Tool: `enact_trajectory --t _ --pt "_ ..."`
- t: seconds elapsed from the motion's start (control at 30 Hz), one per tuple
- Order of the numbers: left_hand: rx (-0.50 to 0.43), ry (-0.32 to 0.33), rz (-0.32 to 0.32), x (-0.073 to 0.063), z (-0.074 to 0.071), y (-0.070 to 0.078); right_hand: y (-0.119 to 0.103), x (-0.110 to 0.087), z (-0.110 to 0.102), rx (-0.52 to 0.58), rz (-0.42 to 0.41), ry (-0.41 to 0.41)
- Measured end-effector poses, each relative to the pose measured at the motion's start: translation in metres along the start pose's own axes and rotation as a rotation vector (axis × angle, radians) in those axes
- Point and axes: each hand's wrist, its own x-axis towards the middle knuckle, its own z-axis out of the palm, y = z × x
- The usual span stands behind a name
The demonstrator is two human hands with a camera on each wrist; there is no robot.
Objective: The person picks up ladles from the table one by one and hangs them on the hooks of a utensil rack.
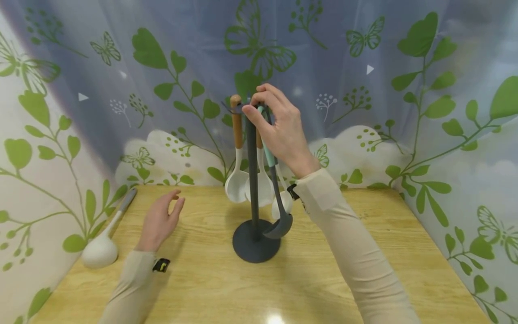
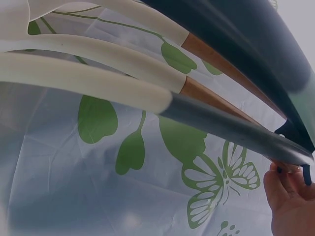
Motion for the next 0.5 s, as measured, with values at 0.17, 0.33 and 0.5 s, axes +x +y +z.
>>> enact_trajectory --t 0.17,0.33,0.5 --pt "0.043 0.001 -0.049 0.000 -0.004 -0.009 0.000 0.000 0.000 0.003 0.003 0.000" --pt "0.072 -0.016 -0.084 -0.002 -0.008 -0.018 0.000 0.000 0.000 -0.006 0.005 0.001" --pt "0.104 -0.028 -0.125 -0.003 -0.014 -0.029 0.000 0.000 0.000 -0.015 -0.013 0.012"
